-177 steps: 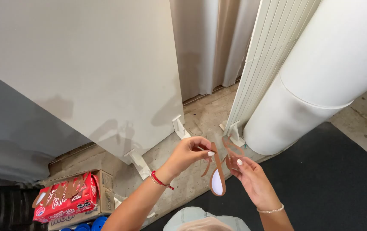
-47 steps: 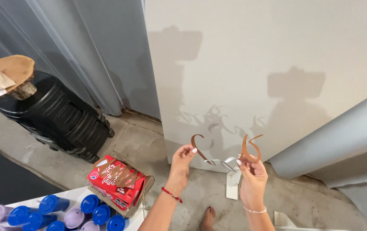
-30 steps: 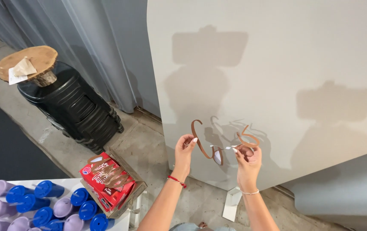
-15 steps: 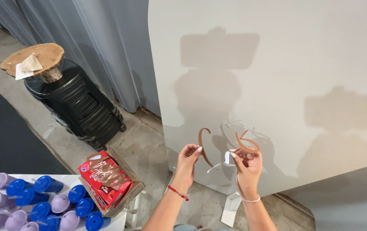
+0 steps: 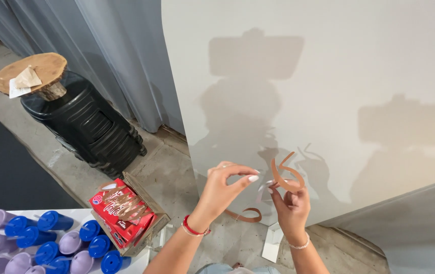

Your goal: The person applies brown cursive letter stickers to a white vertical panel, spelling out 'Gus' and then adding a 'V'. They peel backing from each letter and press it onto the surface. The person handles a red box of letters and a tray of purple and blue plastic cups nearby.

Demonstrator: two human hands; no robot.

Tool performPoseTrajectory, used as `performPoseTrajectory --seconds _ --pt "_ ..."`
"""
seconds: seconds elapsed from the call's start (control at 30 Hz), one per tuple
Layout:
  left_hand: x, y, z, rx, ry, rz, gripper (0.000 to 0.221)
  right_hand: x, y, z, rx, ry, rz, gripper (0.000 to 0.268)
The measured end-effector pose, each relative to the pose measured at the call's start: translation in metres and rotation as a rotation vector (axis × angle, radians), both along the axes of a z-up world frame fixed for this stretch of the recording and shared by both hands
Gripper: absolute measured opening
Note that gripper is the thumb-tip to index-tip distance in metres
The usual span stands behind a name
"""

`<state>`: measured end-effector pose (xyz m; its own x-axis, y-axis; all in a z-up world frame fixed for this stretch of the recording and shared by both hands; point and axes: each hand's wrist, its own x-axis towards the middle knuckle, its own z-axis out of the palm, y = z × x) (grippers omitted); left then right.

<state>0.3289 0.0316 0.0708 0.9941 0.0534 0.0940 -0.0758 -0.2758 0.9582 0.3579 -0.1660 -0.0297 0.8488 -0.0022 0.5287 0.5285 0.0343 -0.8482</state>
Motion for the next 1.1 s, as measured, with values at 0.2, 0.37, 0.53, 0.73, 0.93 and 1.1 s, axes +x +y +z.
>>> performPoseTrajectory --seconds 0.2,0.37,0.53,0.73,0.93,1.1 --pt "0.011 -0.017 0.031 -0.13 0.32 -0.15 0.027 -0.005 0.003 0.004 -0.039 -0.022 0.069 0.023" --pt "0.004 -0.024 0.032 -0.212 0.323 -0.094 0.016 -0.006 0.003 -0.016 -0.063 -0.043 0.002 0.027" --pt "0.007 -0.022 0.016 -0.084 0.22 -0.013 0.011 -0.008 0.007 -0.011 0.08 0.114 -0.079 0.034" --pt "0.02 -0.022 -0.014 -0.003 -0.116 -0.062 0.001 -0.018 0.016 0.039 0.262 0.432 0.011 0.04" --pt "0.033 -0.024 -0.027 0.106 -0.159 -0.059 0.004 -0.023 0.014 0.055 0.349 0.555 0.068 0.054" --pt "0.033 -0.025 -0.019 0.12 -0.112 -0.093 0.005 -0.026 0.01 0.072 0.383 0.625 0.097 0.058"
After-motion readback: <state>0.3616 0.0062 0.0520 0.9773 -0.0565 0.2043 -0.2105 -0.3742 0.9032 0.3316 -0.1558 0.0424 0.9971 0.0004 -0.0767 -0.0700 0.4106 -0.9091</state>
